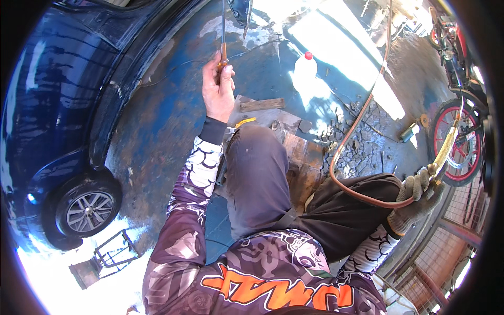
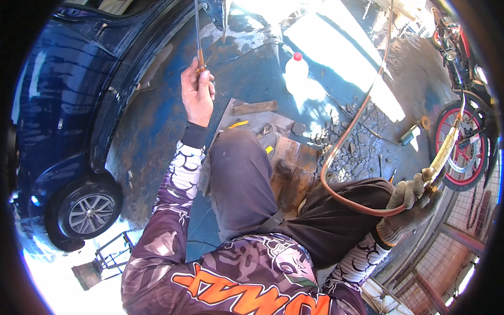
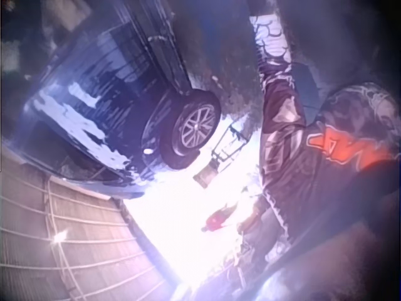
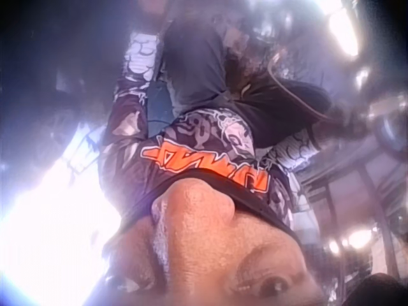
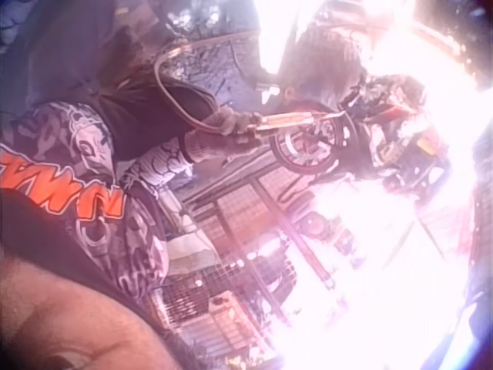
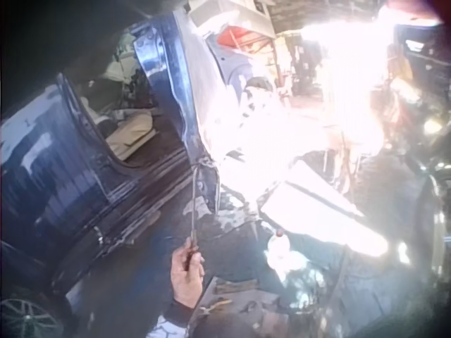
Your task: The person uses a welding torch to heat and fuse a metal wire to a car panel. They repeatedly apply the torch to the wire and panel, then use pliers to adjust the wire position.
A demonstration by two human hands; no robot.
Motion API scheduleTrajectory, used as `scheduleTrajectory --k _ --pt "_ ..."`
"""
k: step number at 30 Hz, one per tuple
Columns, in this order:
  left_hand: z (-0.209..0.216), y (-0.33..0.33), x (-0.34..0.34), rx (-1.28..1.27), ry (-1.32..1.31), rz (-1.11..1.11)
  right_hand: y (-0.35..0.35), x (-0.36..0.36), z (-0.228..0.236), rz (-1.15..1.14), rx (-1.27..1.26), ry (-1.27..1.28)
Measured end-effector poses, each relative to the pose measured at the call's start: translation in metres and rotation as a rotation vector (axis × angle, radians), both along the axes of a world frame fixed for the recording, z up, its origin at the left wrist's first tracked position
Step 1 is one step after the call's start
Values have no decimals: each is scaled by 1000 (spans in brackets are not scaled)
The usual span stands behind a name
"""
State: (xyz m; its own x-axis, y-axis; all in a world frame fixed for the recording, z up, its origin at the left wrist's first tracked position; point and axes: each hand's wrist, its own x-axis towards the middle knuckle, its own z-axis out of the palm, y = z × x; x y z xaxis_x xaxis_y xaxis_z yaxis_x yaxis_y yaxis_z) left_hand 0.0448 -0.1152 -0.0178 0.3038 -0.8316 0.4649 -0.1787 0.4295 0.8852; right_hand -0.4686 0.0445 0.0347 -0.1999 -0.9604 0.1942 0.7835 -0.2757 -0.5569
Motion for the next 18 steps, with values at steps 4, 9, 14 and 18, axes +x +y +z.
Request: scheduleTrajectory --k 4,9,14,18 --pt "33 22 1 71 8 -28 -1 2 0 -8 -1 -5" --pt "110 63 10 306 -116 -13 0 3 2 -25 17 -4" --pt "181 74 18 473 -156 -68 0 3 -1 -22 -10 -17" --pt "232 69 39 550 -308 -101 1 3 -3 -47 -21 6"
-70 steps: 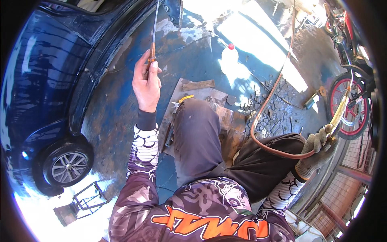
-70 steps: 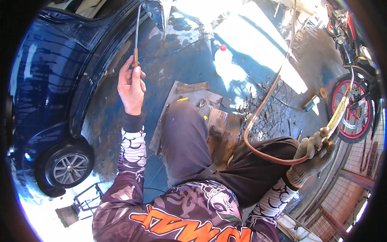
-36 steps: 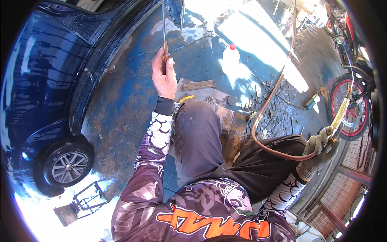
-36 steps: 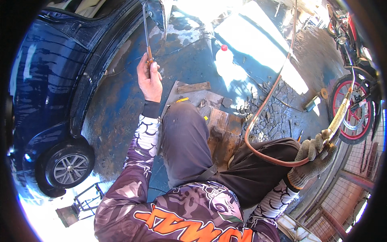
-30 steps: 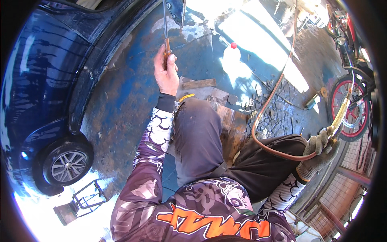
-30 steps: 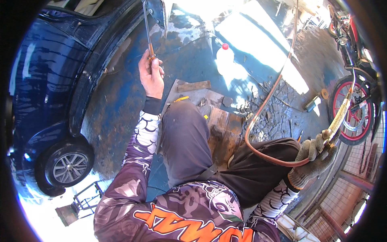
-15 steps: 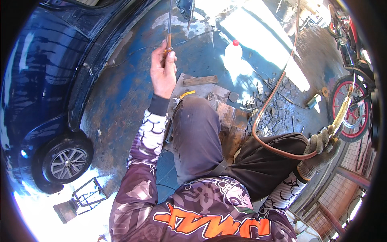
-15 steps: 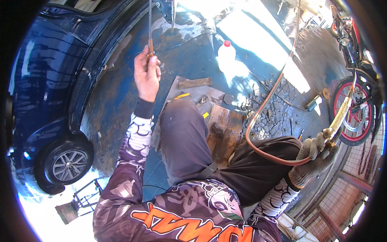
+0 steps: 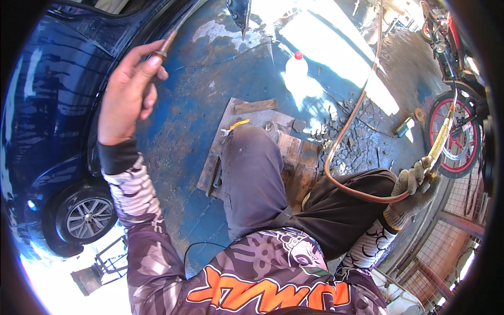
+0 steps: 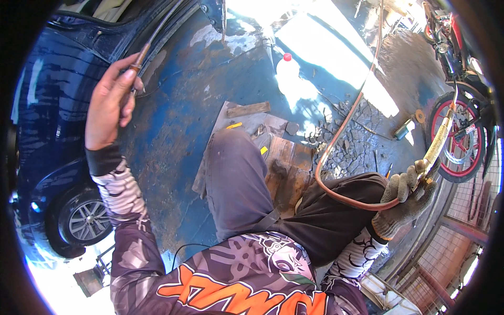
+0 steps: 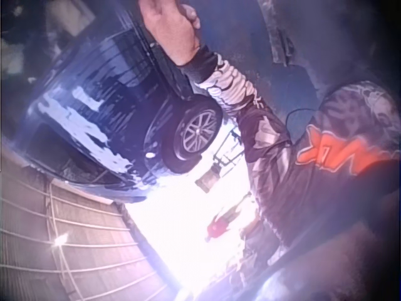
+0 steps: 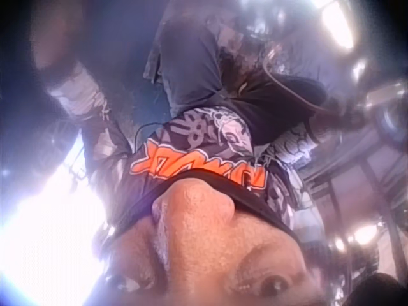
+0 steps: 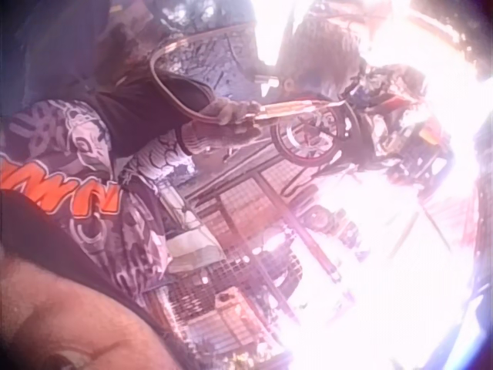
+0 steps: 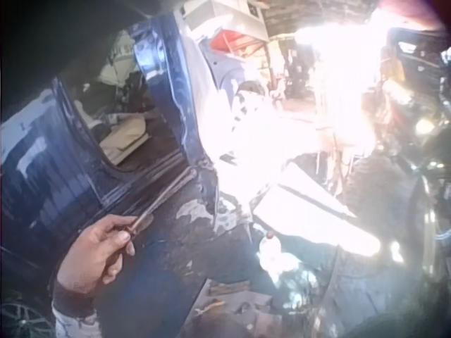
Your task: The person uses a welding torch to heat and fuse a metal wire to a car panel. They repeatedly apply the torch to the wire and panel, then use pliers to adjust the wire position.
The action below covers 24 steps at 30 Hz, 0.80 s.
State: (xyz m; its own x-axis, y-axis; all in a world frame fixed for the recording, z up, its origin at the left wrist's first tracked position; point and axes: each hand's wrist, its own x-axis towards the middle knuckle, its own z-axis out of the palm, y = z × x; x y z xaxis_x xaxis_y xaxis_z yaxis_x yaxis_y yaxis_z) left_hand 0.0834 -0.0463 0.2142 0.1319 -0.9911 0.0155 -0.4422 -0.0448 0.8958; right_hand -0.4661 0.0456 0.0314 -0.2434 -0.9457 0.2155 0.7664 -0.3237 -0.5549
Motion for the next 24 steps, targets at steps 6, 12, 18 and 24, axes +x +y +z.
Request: scheduleTrajectory --k 6,12,18,24 --pt "50 -19 30 66 -220 -110 -1 0 -1 29 -23 -52" --pt "81 -47 63 114 -251 -207 0 0 0 53 -26 -48" --pt "90 -59 72 119 -328 -219 0 2 1 3 -22 -27" --pt "2 3 29 -252 -355 7 0 3 4 35 -23 -40"
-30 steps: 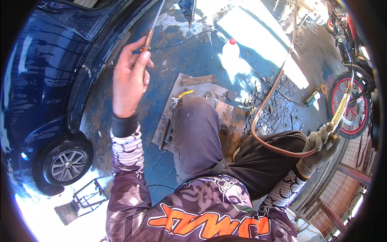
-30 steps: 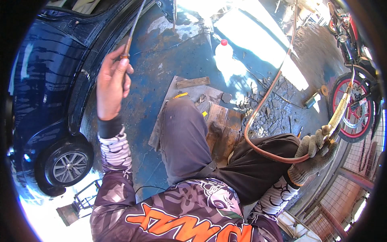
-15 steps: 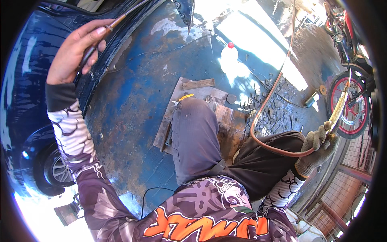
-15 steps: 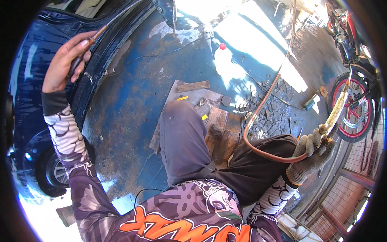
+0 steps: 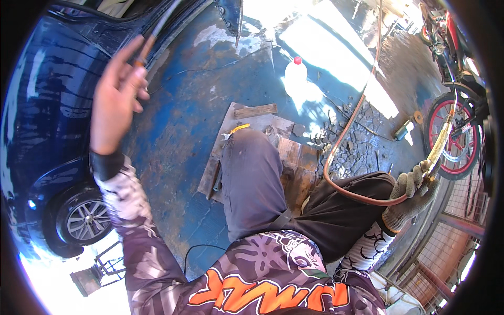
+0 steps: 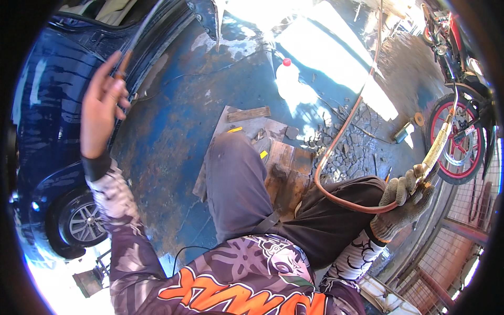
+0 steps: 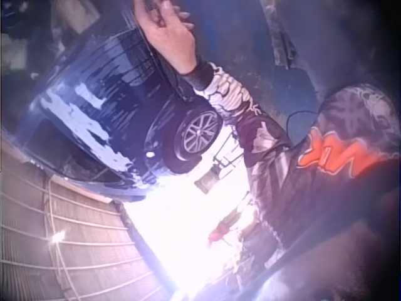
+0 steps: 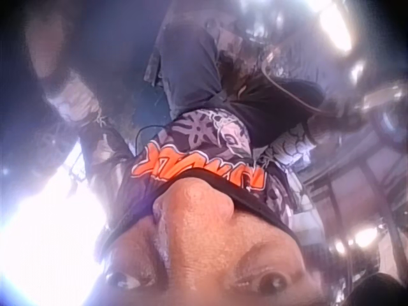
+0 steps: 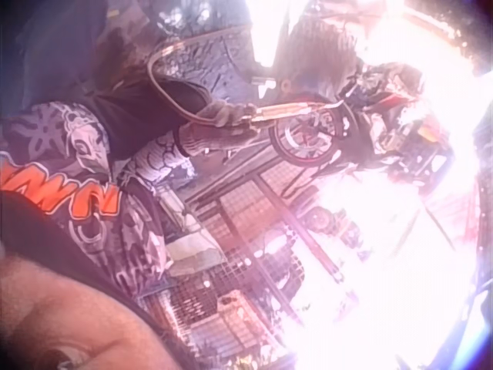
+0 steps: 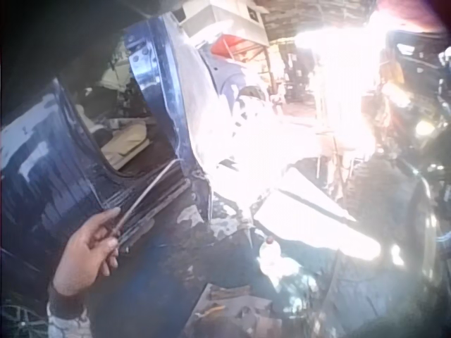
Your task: The person uses a welding torch to heat and fuse a metal wire to a car panel. They repeatedly apply the torch to the wire and panel, then use pliers to adjust the wire position.
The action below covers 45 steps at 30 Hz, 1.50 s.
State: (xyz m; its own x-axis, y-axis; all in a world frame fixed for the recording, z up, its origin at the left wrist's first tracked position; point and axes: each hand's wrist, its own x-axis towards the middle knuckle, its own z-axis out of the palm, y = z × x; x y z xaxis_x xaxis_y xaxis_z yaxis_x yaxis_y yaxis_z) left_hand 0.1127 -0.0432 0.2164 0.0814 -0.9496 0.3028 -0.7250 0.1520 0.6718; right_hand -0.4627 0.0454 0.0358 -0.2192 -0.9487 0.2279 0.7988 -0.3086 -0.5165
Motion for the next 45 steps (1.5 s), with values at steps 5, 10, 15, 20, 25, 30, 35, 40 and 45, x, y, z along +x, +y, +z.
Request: scheduleTrajectory --k 5,10,15,20,25,30,35,40,45 --pt "-123 7 -31 -65 332 74 -2 0 2 75 -23 -32" --pt "-233 28 -15 -162 432 233 -4 -7 5 184 13 -148" --pt "-356 108 8 20 241 490 -4 -2 8 99 54 30" --pt "-455 194 -45 324 378 505 -7 2 13 189 86 45" --pt "-517 191 -77 276 319 322 -8 9 16 192 101 86" --pt "-544 130 -92 216 105 379 -6 17 17 198 106 101" --pt "-550 109 -76 293 -126 442 -9 18 19 195 90 117" --pt "-553 177 -54 647 -45 1055 -9 18 17 201 65 106" --pt "-562 188 -36 703 -32 895 -6 12 12 170 52 72"
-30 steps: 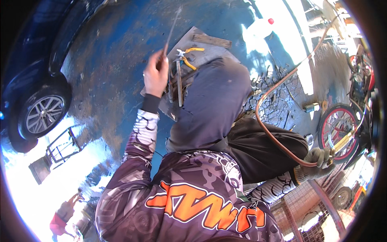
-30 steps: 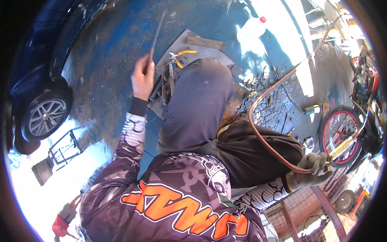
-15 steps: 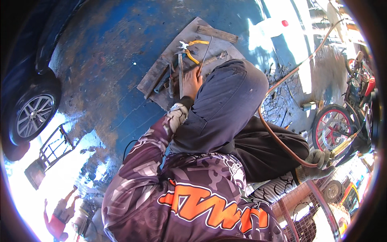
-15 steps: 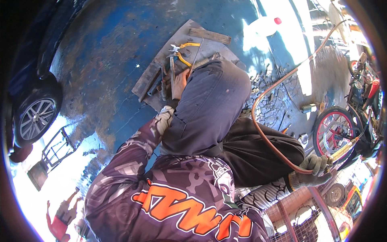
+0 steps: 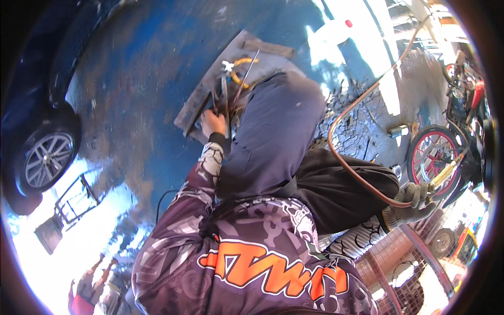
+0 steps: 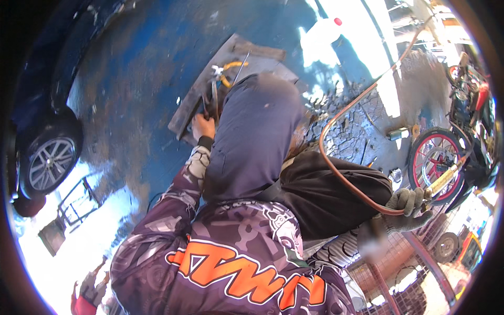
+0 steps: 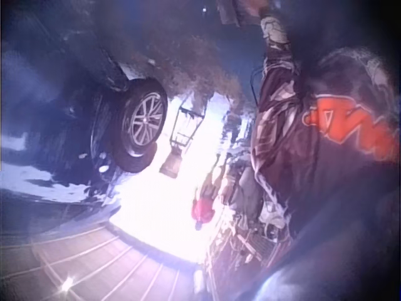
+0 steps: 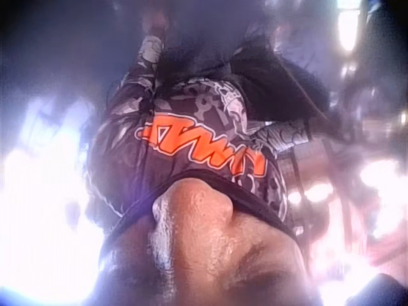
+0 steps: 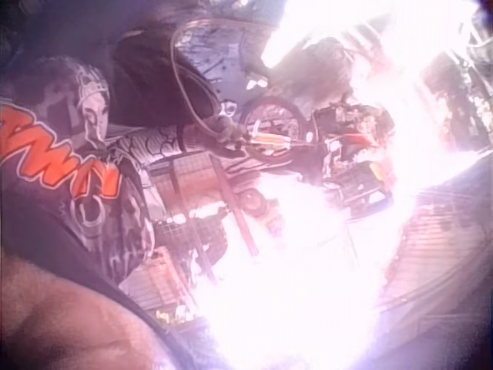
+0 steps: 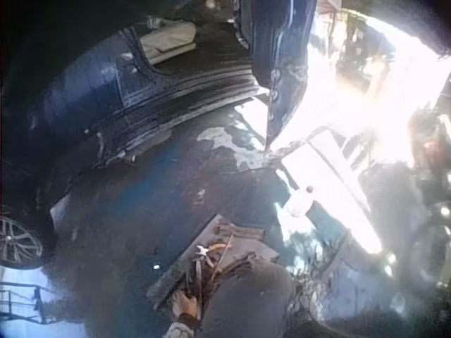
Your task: The person uses a welding torch to heat and fuse a metal wire to a car panel. They repeatedly apply the torch to the wire and panel, then use pliers to adjust the wire position.
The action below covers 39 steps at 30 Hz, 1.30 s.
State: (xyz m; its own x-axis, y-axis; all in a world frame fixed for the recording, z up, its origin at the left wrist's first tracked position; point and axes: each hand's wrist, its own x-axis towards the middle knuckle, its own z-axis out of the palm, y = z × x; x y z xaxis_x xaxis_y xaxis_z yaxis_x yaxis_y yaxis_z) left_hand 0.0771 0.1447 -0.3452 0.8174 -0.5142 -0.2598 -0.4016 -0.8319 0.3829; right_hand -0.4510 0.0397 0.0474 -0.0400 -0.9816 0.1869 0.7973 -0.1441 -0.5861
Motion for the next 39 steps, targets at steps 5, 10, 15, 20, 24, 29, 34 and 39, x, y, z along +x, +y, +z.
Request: scheduleTrajectory --k 5,10,15,20,24,29,34,39 --pt "80 -74 -2 -570 70 -81 -2 -9 1 -12 -54 -40" --pt "230 -208 -19 -1134 299 -354 2 -9 -2 -19 -90 -75" --pt "342 -290 -46 -1275 377 -531 3 -8 -2 -47 -96 -70" --pt "370 -315 -50 -1307 289 -597 3 -7 -3 -59 -95 -113" --pt "367 -325 -48 -1299 277 -594 5 -9 -5 -96 -81 -111" --pt "368 -330 -50 -1334 293 -622 6 -10 -5 -103 -84 -133" --pt "372 -324 -53 -1317 347 -612 5 -9 -5 -113 -80 -109" --pt "388 -318 -54 -1286 324 -609 5 -10 -7 -112 -83 -97"
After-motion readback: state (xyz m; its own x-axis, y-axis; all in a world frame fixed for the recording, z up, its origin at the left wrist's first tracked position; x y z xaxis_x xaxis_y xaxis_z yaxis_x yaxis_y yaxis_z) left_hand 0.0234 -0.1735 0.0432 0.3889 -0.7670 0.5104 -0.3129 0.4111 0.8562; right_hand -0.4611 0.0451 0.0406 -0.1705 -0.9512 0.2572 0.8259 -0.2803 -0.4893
